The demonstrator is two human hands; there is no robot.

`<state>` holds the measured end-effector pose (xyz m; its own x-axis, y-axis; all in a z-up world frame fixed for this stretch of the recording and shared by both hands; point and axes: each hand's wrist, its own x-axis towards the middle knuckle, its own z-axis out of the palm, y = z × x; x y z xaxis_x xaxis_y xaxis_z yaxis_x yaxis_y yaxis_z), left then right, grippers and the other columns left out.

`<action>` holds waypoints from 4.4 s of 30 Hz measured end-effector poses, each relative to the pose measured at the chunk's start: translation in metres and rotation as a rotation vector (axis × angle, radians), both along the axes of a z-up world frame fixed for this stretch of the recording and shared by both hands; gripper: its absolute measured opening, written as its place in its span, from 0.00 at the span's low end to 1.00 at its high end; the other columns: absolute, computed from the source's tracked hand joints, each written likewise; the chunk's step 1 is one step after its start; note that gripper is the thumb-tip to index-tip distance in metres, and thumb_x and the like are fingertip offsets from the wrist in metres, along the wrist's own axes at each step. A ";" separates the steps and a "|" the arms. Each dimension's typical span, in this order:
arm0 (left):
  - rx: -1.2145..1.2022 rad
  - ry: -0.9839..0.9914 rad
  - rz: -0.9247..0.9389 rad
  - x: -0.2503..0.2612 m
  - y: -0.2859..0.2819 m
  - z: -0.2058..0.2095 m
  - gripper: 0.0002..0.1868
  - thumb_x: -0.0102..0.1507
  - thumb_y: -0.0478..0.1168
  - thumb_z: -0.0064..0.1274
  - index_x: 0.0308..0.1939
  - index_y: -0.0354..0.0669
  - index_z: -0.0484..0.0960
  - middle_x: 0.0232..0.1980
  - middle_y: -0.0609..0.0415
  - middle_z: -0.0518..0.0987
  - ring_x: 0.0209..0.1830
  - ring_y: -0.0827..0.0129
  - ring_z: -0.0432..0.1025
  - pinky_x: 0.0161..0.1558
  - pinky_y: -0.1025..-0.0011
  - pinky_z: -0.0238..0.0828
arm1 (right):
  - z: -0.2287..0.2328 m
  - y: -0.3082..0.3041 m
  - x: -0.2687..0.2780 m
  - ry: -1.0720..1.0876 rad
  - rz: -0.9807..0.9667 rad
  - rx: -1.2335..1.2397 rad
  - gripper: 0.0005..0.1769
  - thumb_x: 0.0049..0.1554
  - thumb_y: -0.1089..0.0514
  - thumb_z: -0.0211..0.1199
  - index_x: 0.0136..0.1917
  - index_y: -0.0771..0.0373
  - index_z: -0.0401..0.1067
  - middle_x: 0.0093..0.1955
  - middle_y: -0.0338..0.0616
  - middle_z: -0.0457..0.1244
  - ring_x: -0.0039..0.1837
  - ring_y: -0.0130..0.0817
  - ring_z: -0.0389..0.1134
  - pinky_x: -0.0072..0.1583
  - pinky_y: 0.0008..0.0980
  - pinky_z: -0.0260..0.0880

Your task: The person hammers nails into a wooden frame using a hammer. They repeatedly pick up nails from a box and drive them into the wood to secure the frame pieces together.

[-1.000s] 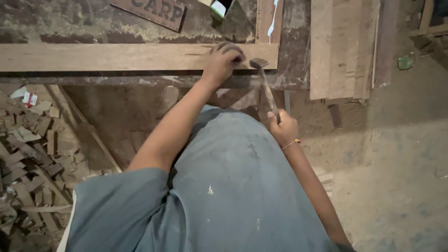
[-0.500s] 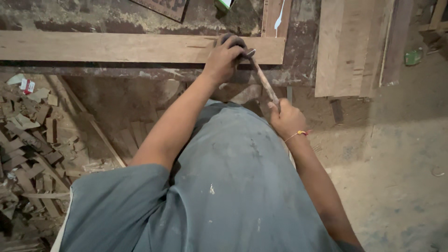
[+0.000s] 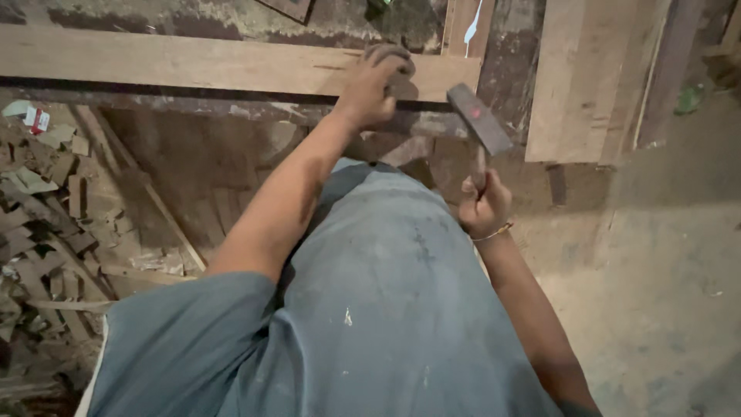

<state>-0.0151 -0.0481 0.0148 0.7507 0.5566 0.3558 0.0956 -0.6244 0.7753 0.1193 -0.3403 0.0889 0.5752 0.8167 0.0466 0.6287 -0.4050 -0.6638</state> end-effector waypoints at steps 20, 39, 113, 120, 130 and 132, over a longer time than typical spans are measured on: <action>-0.044 -0.038 0.128 0.006 0.001 0.001 0.07 0.62 0.34 0.60 0.44 0.42 0.83 0.56 0.45 0.80 0.60 0.47 0.72 0.61 0.56 0.71 | -0.022 -0.016 0.014 0.071 -0.125 -0.193 0.25 0.63 0.39 0.59 0.52 0.65 0.75 0.36 0.58 0.67 0.39 0.53 0.71 0.43 0.46 0.68; -0.057 0.449 1.151 -0.206 0.185 0.030 0.11 0.59 0.39 0.55 0.40 0.40 0.89 0.40 0.37 0.84 0.42 0.42 0.78 0.45 0.50 0.73 | -0.127 -0.057 0.042 0.025 -0.104 -0.426 0.30 0.63 0.33 0.58 0.46 0.65 0.72 0.40 0.61 0.68 0.46 0.63 0.71 0.48 0.52 0.69; 0.061 0.033 0.097 -0.010 0.000 0.006 0.16 0.54 0.33 0.58 0.45 0.50 0.81 0.58 0.50 0.76 0.63 0.43 0.65 0.63 0.51 0.64 | 0.007 0.012 -0.013 0.058 -0.025 0.074 0.24 0.64 0.41 0.59 0.48 0.67 0.70 0.37 0.66 0.65 0.40 0.64 0.69 0.44 0.54 0.70; -0.041 -0.032 0.098 -0.012 0.013 -0.007 0.28 0.51 0.32 0.53 0.57 0.45 0.73 0.60 0.41 0.72 0.62 0.39 0.65 0.63 0.51 0.65 | -0.020 0.010 -0.001 -0.087 0.034 -0.115 0.18 0.65 0.47 0.63 0.46 0.66 0.72 0.37 0.60 0.67 0.41 0.61 0.69 0.44 0.53 0.68; -0.012 -0.092 0.132 -0.011 0.015 -0.021 0.30 0.50 0.32 0.51 0.59 0.42 0.72 0.58 0.39 0.71 0.59 0.38 0.64 0.60 0.51 0.64 | -0.049 0.007 0.000 -0.119 0.036 0.007 0.16 0.68 0.48 0.62 0.47 0.64 0.73 0.39 0.54 0.69 0.41 0.51 0.72 0.45 0.46 0.70; -0.007 -0.116 0.121 -0.011 0.017 -0.016 0.29 0.51 0.31 0.50 0.58 0.43 0.72 0.60 0.41 0.72 0.62 0.39 0.64 0.63 0.51 0.64 | -0.049 0.005 -0.002 -0.083 0.034 0.102 0.19 0.68 0.45 0.60 0.48 0.64 0.73 0.41 0.55 0.70 0.43 0.51 0.72 0.46 0.46 0.71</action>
<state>-0.0260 -0.0311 -0.0016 0.6320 0.6432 0.4322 0.0790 -0.6083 0.7898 0.1170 -0.3357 0.0403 0.5377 0.8244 0.1767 0.6958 -0.3155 -0.6453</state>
